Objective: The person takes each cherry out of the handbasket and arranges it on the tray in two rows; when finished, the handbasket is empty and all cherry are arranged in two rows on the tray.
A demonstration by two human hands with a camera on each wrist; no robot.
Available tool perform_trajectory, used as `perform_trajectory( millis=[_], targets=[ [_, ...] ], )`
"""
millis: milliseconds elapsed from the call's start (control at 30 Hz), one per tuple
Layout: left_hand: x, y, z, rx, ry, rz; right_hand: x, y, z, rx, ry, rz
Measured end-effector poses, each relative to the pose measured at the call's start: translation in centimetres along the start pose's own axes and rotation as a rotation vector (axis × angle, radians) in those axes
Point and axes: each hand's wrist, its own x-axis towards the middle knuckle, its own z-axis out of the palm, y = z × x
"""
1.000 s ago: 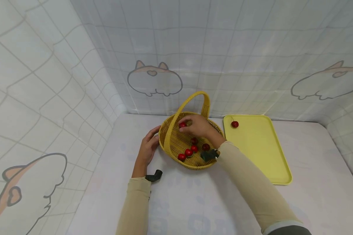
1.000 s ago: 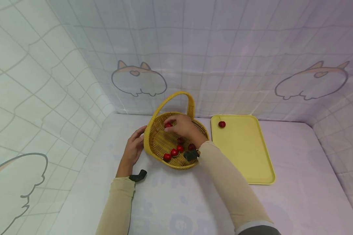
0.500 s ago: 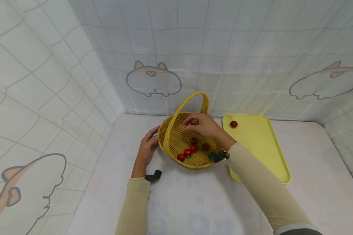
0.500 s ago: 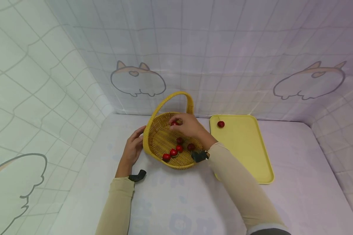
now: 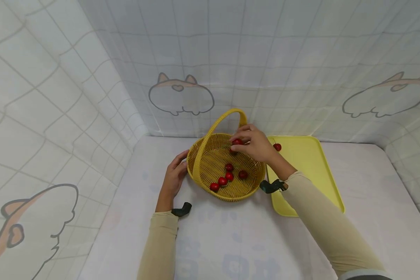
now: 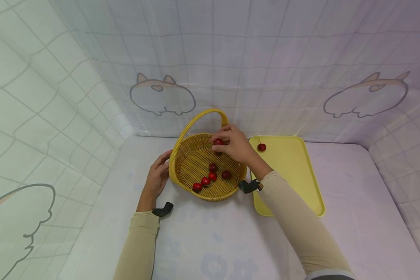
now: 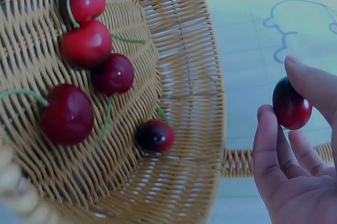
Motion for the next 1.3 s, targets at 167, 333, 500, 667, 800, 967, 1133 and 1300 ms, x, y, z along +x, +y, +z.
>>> perform_trajectory(
  millis=[167,333,500,667,800,967,1133,1300],
  targets=[
    [0.0,0.0,0.0,0.003,0.003,-0.002,-0.9,0.2,-0.8,0.028,0.028,0.012],
    [0.0,0.0,-0.1,0.009,0.005,-0.005,-1.8,0.7,-1.5,0.026,0.040,0.065],
    [0.0,0.1,-0.1,-0.003,0.005,-0.007,-2.8,1.2,-2.0,0.098,0.070,0.105],
    [0.0,0.2,0.0,0.004,0.011,-0.011,-3.7,2.0,-2.5,0.194,0.085,0.165],
    [-0.1,0.3,0.0,0.007,0.015,-0.016,-4.4,2.7,-2.8,0.256,0.120,0.204],
    [-0.1,0.3,-0.1,0.009,0.014,-0.019,-5.1,3.6,-3.1,0.270,0.177,0.207],
    [-0.2,0.3,-0.1,0.014,0.009,-0.015,-5.8,4.6,-3.5,0.297,0.220,0.206],
    [-0.1,0.2,-0.2,0.021,0.006,-0.013,-6.7,5.8,-3.9,0.335,0.259,0.272]
  ],
)
